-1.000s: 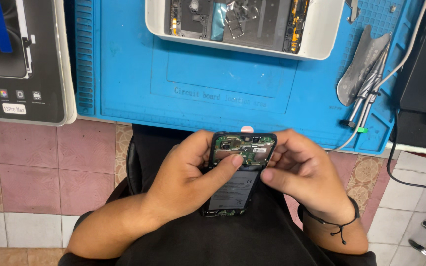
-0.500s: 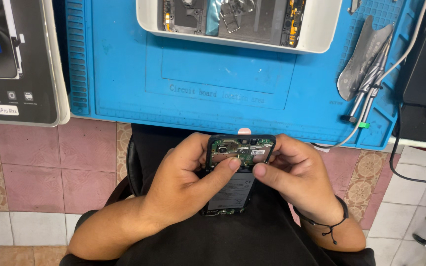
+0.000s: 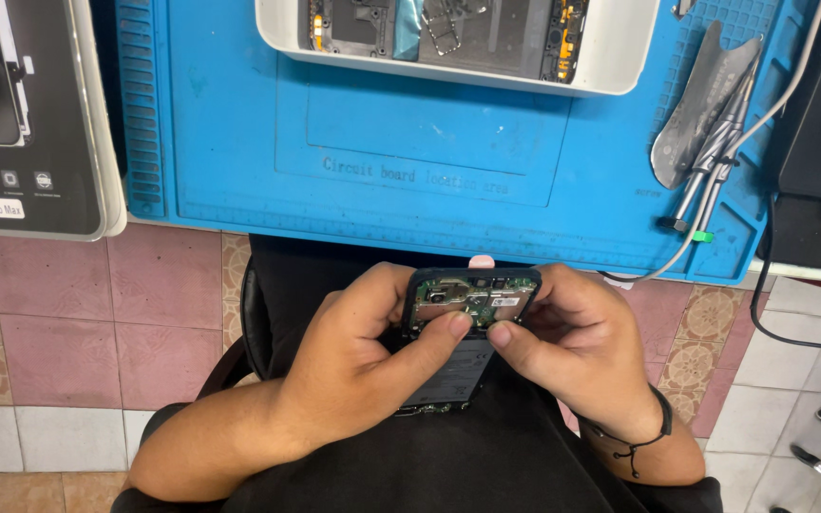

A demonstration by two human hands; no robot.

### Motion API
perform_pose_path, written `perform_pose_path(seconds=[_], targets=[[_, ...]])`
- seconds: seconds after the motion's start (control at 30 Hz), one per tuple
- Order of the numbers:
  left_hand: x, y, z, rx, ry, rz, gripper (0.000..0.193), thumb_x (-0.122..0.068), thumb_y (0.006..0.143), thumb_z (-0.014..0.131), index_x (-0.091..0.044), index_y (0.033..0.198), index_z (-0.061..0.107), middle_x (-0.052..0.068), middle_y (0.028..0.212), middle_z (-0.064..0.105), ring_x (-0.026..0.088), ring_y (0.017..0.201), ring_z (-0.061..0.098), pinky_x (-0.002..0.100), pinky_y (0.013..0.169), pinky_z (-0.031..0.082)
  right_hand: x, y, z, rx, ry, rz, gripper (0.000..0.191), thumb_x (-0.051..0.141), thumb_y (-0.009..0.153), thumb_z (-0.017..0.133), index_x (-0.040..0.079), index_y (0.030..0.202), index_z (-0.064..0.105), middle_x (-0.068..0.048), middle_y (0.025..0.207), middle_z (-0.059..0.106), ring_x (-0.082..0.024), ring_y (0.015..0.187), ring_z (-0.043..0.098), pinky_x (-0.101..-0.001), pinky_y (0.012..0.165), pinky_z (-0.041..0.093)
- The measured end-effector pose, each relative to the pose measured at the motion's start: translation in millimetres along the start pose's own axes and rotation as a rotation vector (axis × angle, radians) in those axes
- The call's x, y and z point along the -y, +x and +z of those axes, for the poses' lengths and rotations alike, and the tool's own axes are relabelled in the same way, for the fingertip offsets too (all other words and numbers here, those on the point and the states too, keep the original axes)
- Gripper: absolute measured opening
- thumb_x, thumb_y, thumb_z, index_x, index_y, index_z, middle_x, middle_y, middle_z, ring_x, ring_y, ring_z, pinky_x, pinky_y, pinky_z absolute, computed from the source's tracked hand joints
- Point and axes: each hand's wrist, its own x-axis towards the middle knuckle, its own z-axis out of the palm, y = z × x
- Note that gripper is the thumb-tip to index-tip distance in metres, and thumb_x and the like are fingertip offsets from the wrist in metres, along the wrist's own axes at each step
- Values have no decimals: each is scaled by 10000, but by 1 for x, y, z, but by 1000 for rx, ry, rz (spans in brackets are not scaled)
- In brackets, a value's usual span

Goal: The person disassembles a smartphone, removes the motherboard, and transfers small components to another device. They then reassemble the phone by placing the motherboard back into the chassis and connecting internal cables.

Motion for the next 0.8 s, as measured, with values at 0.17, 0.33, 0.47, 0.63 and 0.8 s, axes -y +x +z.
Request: perform_pose_path(seconds=[0.17,0.33,0.47,0.63,0.8], targets=[[-1,-2,0,9,29,24,159,-76,979,750,-13,1050,622,28,879,759,24,779,671,201,650,535,-1,-3,-3,25,-33,-45,182,-71,927,728,-22,1086,654,-101,1100,736,-153,1030,708,-328,916,596],[-2,-4,-1,36,26,61,173,-77,976,762,-21,1052,616,16,858,740,25,742,663,202,609,511,1,-7,-10,59,-18,27,279,-45,875,753,-32,1136,656,-129,1142,731,-184,1071,712,-357,950,592],[-1,-4,-2,54,6,70,179,-72,971,770,-24,1062,623,8,832,727,25,709,649,204,587,496,-2,-8,-13,96,119,73,372,-30,858,771,-33,1213,661,-128,1188,703,-193,1114,676,-361,997,544],[-1,-5,-1,55,7,87,182,-61,974,767,-19,1079,625,17,872,734,31,743,657,206,614,512,-11,-11,-16,83,150,120,305,-39,908,786,-44,1199,696,-112,1173,692,-190,1091,654,-365,984,530],[-1,-6,-1,34,6,11,166,-50,970,764,-17,1066,633,14,823,736,16,696,625,192,582,485,-24,-11,-10,57,293,134,272,-23,927,747,-25,1193,690,-91,1202,697,-178,1131,656,-364,1027,521]])
